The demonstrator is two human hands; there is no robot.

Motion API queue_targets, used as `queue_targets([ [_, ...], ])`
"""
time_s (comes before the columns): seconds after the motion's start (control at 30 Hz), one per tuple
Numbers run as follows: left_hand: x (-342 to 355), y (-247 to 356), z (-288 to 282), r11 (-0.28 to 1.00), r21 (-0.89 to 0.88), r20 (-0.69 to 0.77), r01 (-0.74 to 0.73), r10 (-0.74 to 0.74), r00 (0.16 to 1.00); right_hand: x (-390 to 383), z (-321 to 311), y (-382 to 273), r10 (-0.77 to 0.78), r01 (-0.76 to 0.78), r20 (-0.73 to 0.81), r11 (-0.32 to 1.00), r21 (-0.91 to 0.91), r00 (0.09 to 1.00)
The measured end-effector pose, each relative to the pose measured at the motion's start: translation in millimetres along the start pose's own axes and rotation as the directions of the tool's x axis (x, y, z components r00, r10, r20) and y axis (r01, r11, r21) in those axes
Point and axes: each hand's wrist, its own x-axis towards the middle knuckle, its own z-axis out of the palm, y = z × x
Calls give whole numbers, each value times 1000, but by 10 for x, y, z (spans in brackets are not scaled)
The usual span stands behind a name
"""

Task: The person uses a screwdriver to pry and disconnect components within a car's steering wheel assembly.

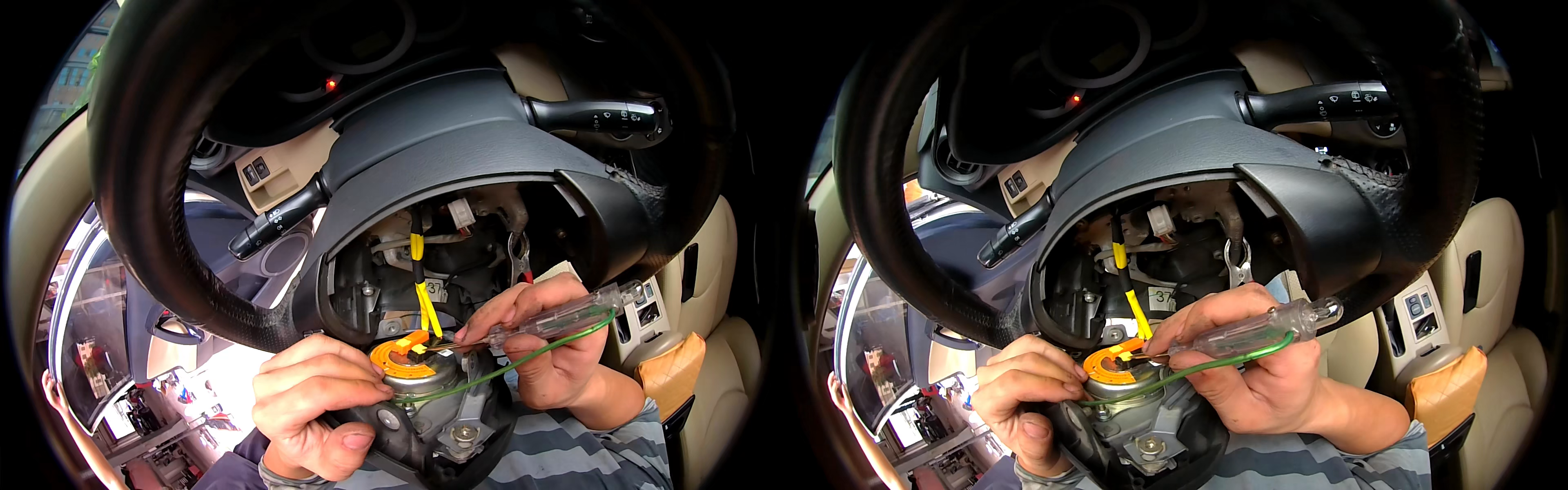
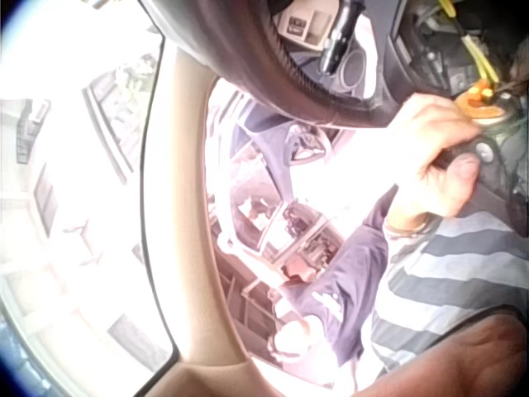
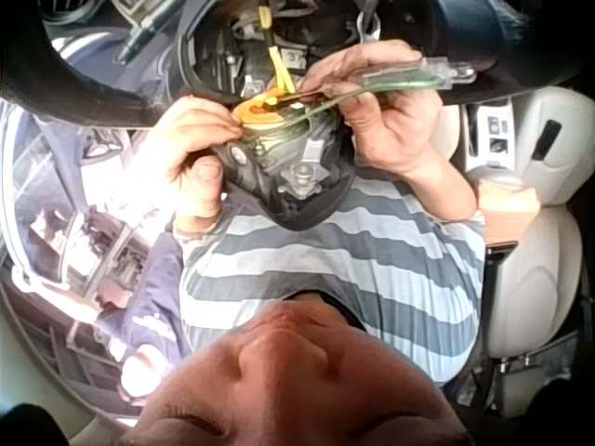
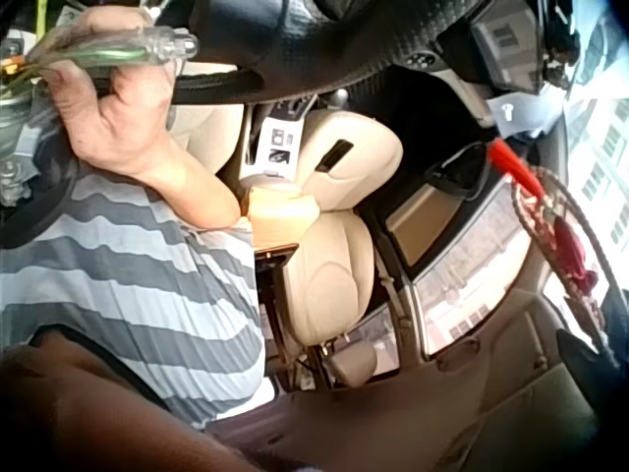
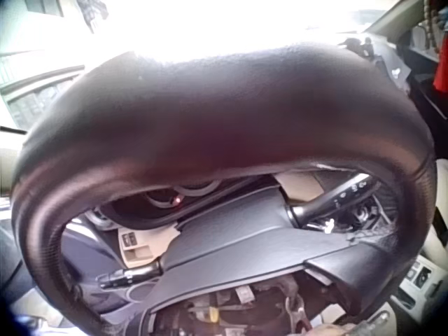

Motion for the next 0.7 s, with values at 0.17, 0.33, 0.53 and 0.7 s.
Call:
queue_targets([
  [0.17,-14,-53,-28,998,-24,16,-61,62,998,12,-4,22,3,-3,10,1000,2,1000],
  [0.33,-13,-70,-52,995,-51,33,-87,88,996,33,-7,46,-49,50,33,998,-32,998],
  [0.53,-3,-71,-78,995,-49,62,-82,85,994,14,-25,72,-65,67,37,997,-50,997],
  [0.7,1,-59,-74,996,-41,51,-77,80,996,14,4,73,-67,67,8,998,-1,998],
])
